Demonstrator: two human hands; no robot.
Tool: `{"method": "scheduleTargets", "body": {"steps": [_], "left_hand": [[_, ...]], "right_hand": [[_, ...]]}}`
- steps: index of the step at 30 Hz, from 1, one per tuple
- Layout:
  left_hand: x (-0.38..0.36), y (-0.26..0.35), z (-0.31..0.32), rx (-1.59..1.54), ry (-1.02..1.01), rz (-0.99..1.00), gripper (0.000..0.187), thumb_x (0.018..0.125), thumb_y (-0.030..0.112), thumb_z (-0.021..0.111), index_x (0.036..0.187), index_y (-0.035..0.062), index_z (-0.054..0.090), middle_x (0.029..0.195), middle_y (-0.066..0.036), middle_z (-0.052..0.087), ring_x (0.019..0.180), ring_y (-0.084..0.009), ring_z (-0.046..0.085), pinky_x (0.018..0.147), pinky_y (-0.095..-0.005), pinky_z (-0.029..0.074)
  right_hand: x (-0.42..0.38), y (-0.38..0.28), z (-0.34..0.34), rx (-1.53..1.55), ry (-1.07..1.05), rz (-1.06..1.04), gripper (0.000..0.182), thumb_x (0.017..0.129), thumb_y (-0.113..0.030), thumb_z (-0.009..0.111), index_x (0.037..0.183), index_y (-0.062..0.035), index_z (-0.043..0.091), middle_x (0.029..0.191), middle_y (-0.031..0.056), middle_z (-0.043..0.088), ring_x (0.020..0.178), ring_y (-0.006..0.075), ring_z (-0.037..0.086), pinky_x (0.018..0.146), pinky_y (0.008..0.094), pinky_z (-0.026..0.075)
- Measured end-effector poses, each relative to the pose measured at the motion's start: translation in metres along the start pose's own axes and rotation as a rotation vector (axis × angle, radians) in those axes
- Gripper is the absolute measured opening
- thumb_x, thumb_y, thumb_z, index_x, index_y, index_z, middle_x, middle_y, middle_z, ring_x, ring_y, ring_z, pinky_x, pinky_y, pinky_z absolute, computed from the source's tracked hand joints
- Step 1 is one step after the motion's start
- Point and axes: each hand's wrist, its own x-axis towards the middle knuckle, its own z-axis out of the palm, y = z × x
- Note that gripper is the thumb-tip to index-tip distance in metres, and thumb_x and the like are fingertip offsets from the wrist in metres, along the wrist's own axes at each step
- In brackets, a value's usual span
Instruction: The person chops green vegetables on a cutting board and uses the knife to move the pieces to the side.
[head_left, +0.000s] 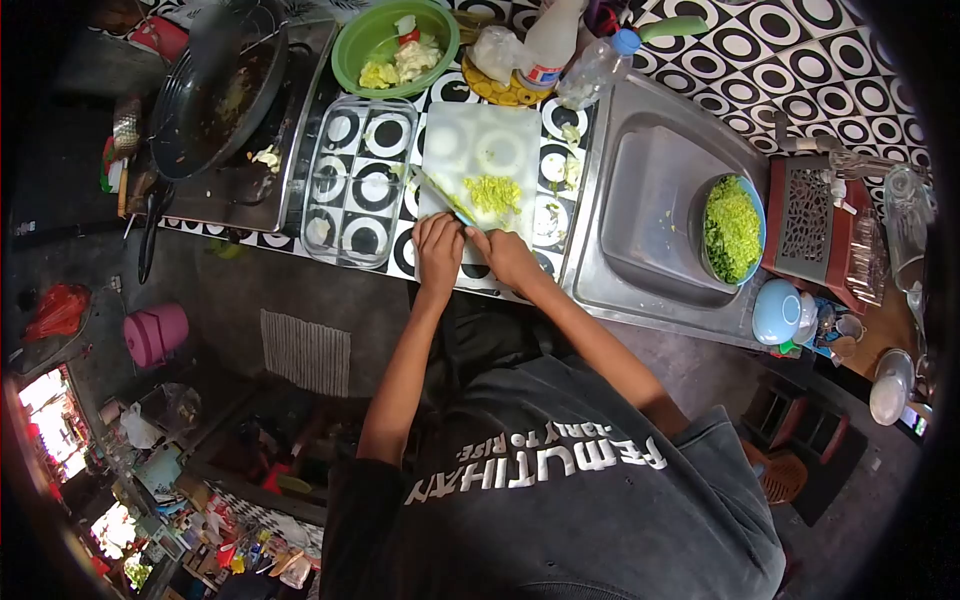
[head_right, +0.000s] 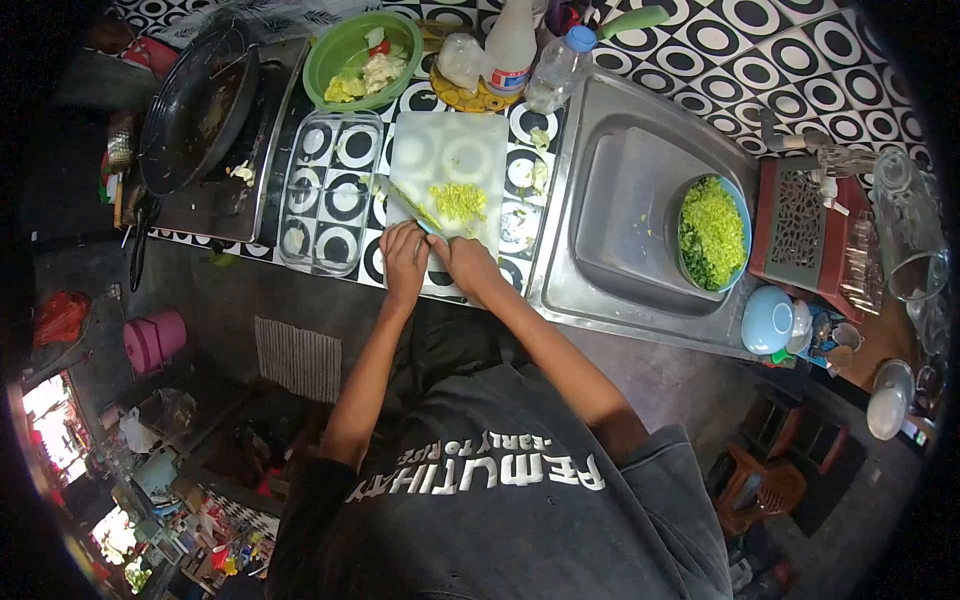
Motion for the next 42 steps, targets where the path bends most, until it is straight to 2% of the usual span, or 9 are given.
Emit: {"method": "scheduleTargets", "body": {"steps": [2, 8, 11, 15, 23, 27, 30, 36, 42], "left_hand": [[0.0, 0.0, 0.001, -0.007, 0.017, 0.0, 0.013, 0.08, 0.003, 0.066, 0.093, 0.0018, 0.065, 0.102, -0.01, 0.065, 0.105, -0.028, 0.059, 0.098, -0.0429, 0.039], [0.002, 0.008, -0.001, 0.003, 0.048, 0.005, 0.012, 0.082, 0.005, 0.067, 0.094, 0.003, 0.066, 0.102, -0.009, 0.064, 0.103, -0.0265, 0.059, 0.096, -0.0411, 0.039], [0.004, 0.012, -0.005, 0.001, 0.046, -0.002, 0.012, 0.083, 0.006, 0.068, 0.095, 0.0038, 0.067, 0.103, -0.007, 0.064, 0.102, -0.0258, 0.059, 0.094, -0.0404, 0.04], [0.002, 0.009, -0.002, -0.008, 0.035, 0.001, 0.013, 0.083, 0.005, 0.068, 0.096, 0.0031, 0.068, 0.105, -0.007, 0.065, 0.106, -0.0262, 0.058, 0.094, -0.0394, 0.039], [0.004, 0.011, -0.006, -0.011, 0.031, 0.012, 0.014, 0.083, 0.004, 0.067, 0.097, 0.0017, 0.068, 0.104, -0.008, 0.066, 0.103, -0.0264, 0.059, 0.094, -0.0395, 0.04], [0.004, 0.01, -0.005, -0.065, 0.066, 0.005, 0.009, 0.085, 0.006, 0.066, 0.093, 0.0027, 0.068, 0.098, -0.008, 0.066, 0.099, -0.0259, 0.06, 0.094, -0.0401, 0.041], [0.003, 0.007, -0.005, -0.079, 0.033, -0.017, 0.007, 0.084, 0.004, 0.066, 0.09, 0.001, 0.066, 0.096, -0.011, 0.066, 0.098, -0.029, 0.059, 0.094, -0.0406, 0.041], [0.002, 0.005, -0.006, -0.115, 0.007, -0.053, 0.009, 0.082, 0.002, 0.067, 0.089, -0.0016, 0.063, 0.099, -0.015, 0.065, 0.101, -0.0338, 0.059, 0.093, -0.0424, 0.042], [0.001, 0.004, -0.003, -0.107, 0.015, -0.059, 0.009, 0.082, 0.001, 0.067, 0.089, -0.0023, 0.063, 0.101, -0.015, 0.064, 0.102, -0.035, 0.058, 0.093, -0.0424, 0.043]], "right_hand": [[0.007, 0.002, 0.005, -0.004, 0.069, -0.024, 0.074, 0.101, -0.054, 0.039, 0.07, 0.0079, 0.064, 0.062, 0.0281, 0.06, 0.067, 0.0419, 0.064, 0.07, 0.0466, 0.049], [-0.026, 0.024, 0.0, 0.087, 0.095, -0.002, 0.076, 0.099, -0.058, 0.04, 0.074, 0.0093, 0.065, 0.061, 0.0247, 0.06, 0.065, 0.0389, 0.064, 0.069, 0.0454, 0.049], [-0.048, 0.026, -0.02, 0.105, -0.048, 0.125, 0.077, 0.098, -0.061, 0.037, 0.081, 0.0074, 0.067, 0.072, 0.03, 0.062, 0.079, 0.0477, 0.062, 0.076, 0.0496, 0.048], [-0.054, 0.033, -0.03, 0.088, -0.007, 0.103, 0.076, 0.098, -0.06, 0.041, 0.079, 0.0104, 0.064, 0.063, 0.0247, 0.059, 0.063, 0.0354, 0.059, 0.068, 0.0442, 0.046], [-0.057, 0.027, -0.028, 0.091, 0.033, 0.023, 0.067, 0.102, -0.05, 0.041, 0.08, 0.0096, 0.062, 0.064, 0.0243, 0.057, 0.061, 0.0345, 0.054, 0.068, 0.0445, 0.045], [-0.072, 0.021, -0.03, 0.153, 0.016, -0.041, 0.062, 0.103, -0.046, 0.04, 0.081, 0.0087, 0.06, 0.063, 0.0229, 0.055, 0.059, 0.0339, 0.051, 0.066, 0.045, 0.044], [-0.08, 0.026, -0.019, 0.179, 0.035, -0.066, 0.06, 0.103, -0.045, 0.04, 0.082, 0.0078, 0.06, 0.064, 0.0228, 0.056, 0.061, 0.0352, 0.052, 0.066, 0.0448, 0.044], [-0.084, 0.03, -0.008, 0.09, 0.036, -0.011, 0.061, 0.103, -0.045, 0.04, 0.081, 0.0075, 0.062, 0.071, 0.0291, 0.06, 0.071, 0.0464, 0.059, 0.07, 0.0487, 0.045], [-0.08, 0.024, -0.009, 0.013, 0.02, 0.067, 0.064, 0.103, -0.046, 0.039, 0.081, 0.008, 0.064, 0.072, 0.0314, 0.061, 0.075, 0.0493, 0.06, 0.072, 0.05, 0.046]]}}
